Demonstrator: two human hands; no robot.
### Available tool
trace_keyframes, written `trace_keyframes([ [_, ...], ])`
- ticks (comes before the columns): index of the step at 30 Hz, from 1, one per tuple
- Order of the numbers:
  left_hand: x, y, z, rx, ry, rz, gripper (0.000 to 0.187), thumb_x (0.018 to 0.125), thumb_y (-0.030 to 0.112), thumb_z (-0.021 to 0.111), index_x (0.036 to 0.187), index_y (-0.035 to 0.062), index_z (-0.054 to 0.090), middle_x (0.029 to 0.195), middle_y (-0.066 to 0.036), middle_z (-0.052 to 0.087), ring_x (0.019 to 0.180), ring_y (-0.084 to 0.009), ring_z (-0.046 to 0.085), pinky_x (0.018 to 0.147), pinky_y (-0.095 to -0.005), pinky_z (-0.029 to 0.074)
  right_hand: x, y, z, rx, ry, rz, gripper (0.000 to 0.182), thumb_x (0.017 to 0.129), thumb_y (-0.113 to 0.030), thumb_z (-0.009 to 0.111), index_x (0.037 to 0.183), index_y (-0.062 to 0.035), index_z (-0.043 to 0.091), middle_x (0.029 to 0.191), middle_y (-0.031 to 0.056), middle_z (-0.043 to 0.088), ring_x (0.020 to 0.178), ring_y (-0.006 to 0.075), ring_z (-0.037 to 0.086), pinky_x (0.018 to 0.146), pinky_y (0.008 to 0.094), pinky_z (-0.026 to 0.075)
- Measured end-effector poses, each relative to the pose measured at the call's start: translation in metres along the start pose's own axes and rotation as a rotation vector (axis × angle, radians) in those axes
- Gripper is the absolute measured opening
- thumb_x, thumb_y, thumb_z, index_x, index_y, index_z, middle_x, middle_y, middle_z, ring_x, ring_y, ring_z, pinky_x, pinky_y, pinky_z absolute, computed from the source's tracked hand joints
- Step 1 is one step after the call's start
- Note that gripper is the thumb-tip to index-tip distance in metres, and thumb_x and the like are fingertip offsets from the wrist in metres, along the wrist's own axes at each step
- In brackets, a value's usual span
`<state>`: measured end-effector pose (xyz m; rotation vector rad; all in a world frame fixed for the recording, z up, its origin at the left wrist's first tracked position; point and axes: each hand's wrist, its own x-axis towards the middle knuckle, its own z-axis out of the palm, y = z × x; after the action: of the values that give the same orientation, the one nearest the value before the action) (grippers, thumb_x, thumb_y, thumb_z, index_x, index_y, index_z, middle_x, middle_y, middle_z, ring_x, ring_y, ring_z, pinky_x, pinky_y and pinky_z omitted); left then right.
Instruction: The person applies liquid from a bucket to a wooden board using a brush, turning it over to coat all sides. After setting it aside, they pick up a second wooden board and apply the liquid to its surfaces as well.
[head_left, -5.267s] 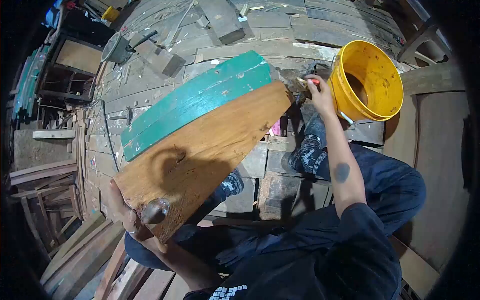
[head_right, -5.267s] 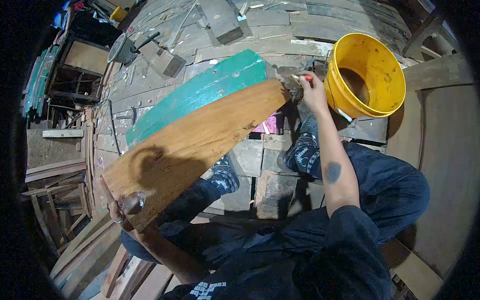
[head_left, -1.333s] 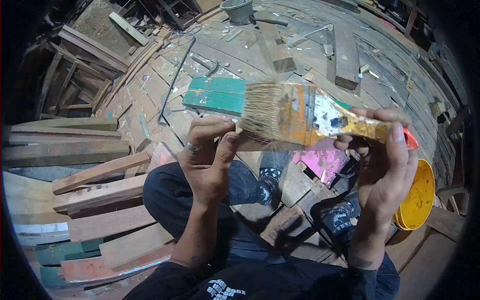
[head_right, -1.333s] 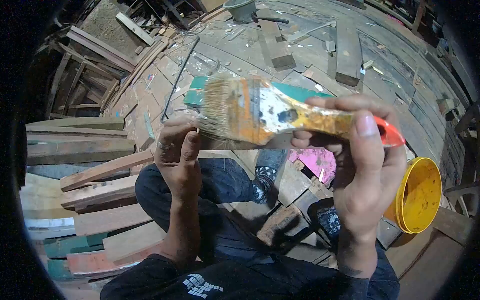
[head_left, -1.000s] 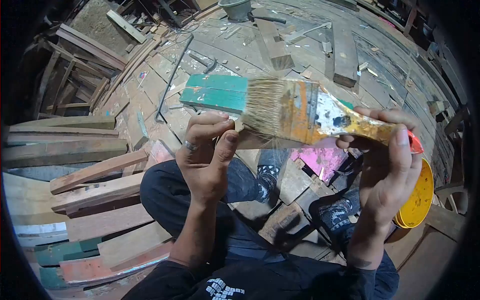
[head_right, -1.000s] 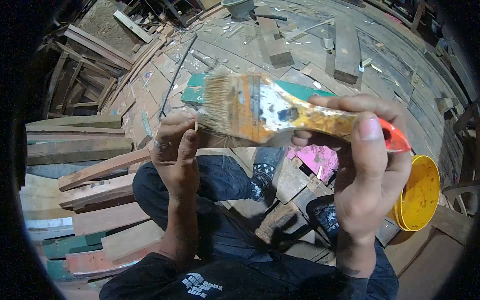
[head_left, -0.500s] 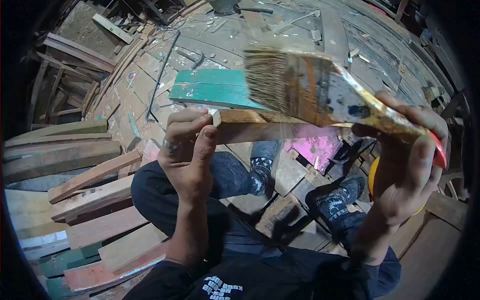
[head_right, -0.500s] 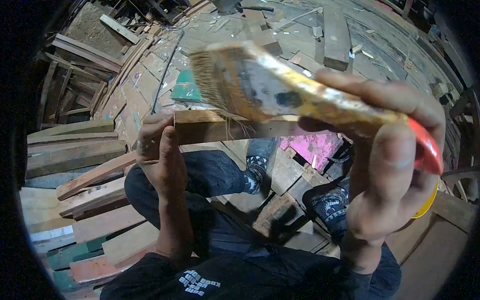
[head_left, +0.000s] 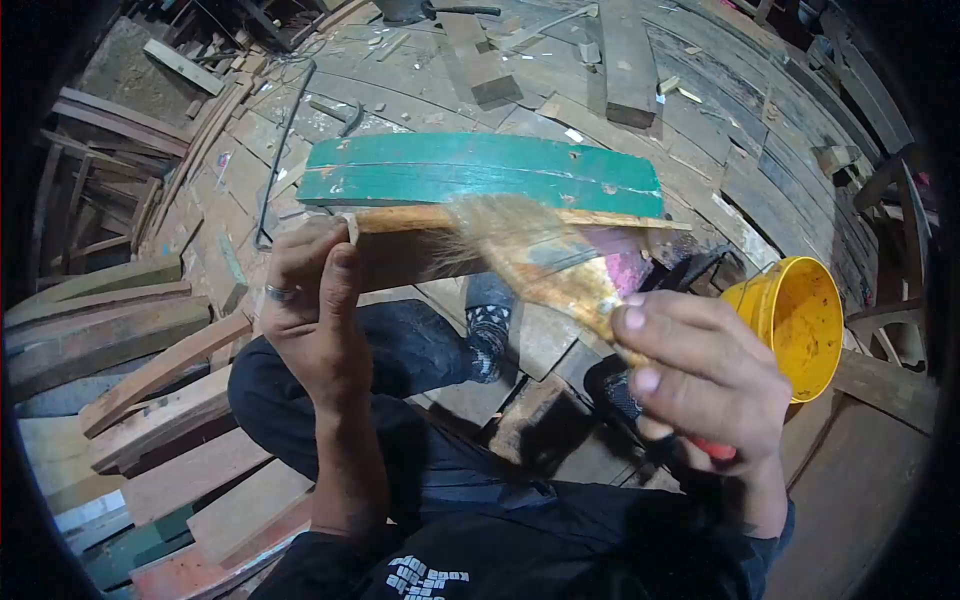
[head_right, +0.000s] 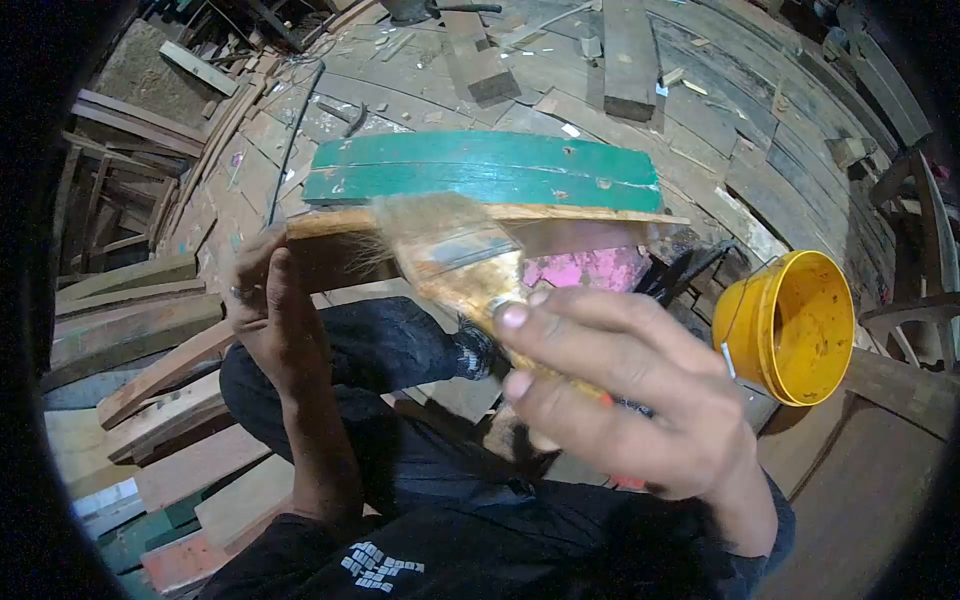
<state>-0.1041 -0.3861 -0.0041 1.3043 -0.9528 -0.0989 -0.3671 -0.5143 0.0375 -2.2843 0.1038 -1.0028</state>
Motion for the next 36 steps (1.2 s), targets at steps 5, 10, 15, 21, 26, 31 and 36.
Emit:
trace_keyframes([
  [5, 0.0, 0.0, 0.003, 0.008, 0.024, 0.001, 0.013, 0.091, 0.006, 0.065, 0.101, -0.0015, 0.065, 0.106, -0.012, 0.063, 0.104, -0.0184, 0.058, 0.094, -0.0316, 0.043, -0.007, -0.005, -0.012, -0.021, 0.064, 0.134, 0.027, 0.075, -0.014, 0.077, 0.096, 0.0014, 0.068, 0.107, 0.0184, 0.068, 0.095, 0.0347, 0.067, 0.079, 0.0413, 0.057],
  [10, 0.001, -0.001, -0.003, 0.079, -0.048, 0.076, 0.016, 0.097, 0.01, 0.057, 0.108, -0.0001, 0.064, 0.11, -0.011, 0.063, 0.103, -0.0164, 0.061, 0.095, -0.0323, 0.047, -0.022, 0.013, -0.004, -0.044, 0.061, 0.114, 0.034, 0.076, -0.018, 0.077, 0.101, 0.0008, 0.064, 0.109, 0.0214, 0.068, 0.099, 0.035, 0.067, 0.082, 0.0423, 0.056],
  [15, -0.001, -0.002, 0.0, 0.017, -0.04, 0.061, 0.014, 0.094, 0.008, 0.06, 0.105, 0.0002, 0.064, 0.109, -0.012, 0.063, 0.104, -0.0185, 0.06, 0.095, -0.0325, 0.045, -0.019, 0.001, 0.001, 0.116, 0.144, 0.13, 0.03, 0.078, -0.013, 0.075, 0.102, 0.0013, 0.065, 0.111, 0.0226, 0.067, 0.101, 0.0372, 0.067, 0.084, 0.0446, 0.056],
  [21, -0.002, 0.001, -0.003, 0.012, -0.016, 0.019, 0.012, 0.09, 0.006, 0.065, 0.1, 0.0, 0.064, 0.105, -0.013, 0.063, 0.107, -0.0207, 0.058, 0.096, -0.0335, 0.043, -0.036, 0.02, 0.001, 0.018, 0.116, 0.204, 0.032, 0.073, 0.009, 0.068, 0.104, 0.0026, 0.064, 0.111, 0.024, 0.067, 0.102, 0.0393, 0.066, 0.089, 0.0464, 0.052],
  [26, -0.002, -0.002, -0.003, 0.025, -0.021, 0.039, 0.012, 0.093, 0.007, 0.061, 0.102, 0.0003, 0.064, 0.105, -0.012, 0.062, 0.101, -0.0169, 0.058, 0.093, -0.0302, 0.043, -0.039, 0.028, 0.003, -0.093, 0.12, 0.199, 0.036, 0.073, 0.009, 0.067, 0.107, 0.0023, 0.06, 0.11, 0.0244, 0.067, 0.102, 0.0394, 0.066, 0.09, 0.0461, 0.051],
  [31, -0.001, -0.001, -0.002, 0.047, -0.044, 0.06, 0.012, 0.095, 0.009, 0.057, 0.102, 0.0009, 0.063, 0.107, -0.011, 0.06, 0.101, -0.0143, 0.057, 0.092, -0.0289, 0.044, -0.039, 0.022, 0.003, 0.163, 0.231, 0.175, 0.025, 0.09, -0.013, 0.067, 0.106, 0.0029, 0.056, 0.107, 0.0286, 0.067, 0.103, 0.0378, 0.066, 0.089, 0.0449, 0.051],
  [36, -0.002, 0.0, -0.004, 0.029, -0.011, 0.049, 0.012, 0.089, 0.008, 0.064, 0.098, 0.0001, 0.066, 0.104, -0.013, 0.063, 0.107, -0.0238, 0.059, 0.098, -0.0375, 0.042, -0.058, 0.051, -0.015, -0.006, 0.22, 0.384, 0.021, 0.09, -0.008, 0.064, 0.107, 0.0035, 0.061, 0.109, 0.0258, 0.067, 0.105, 0.0344, 0.065, 0.091, 0.0401, 0.051],
])
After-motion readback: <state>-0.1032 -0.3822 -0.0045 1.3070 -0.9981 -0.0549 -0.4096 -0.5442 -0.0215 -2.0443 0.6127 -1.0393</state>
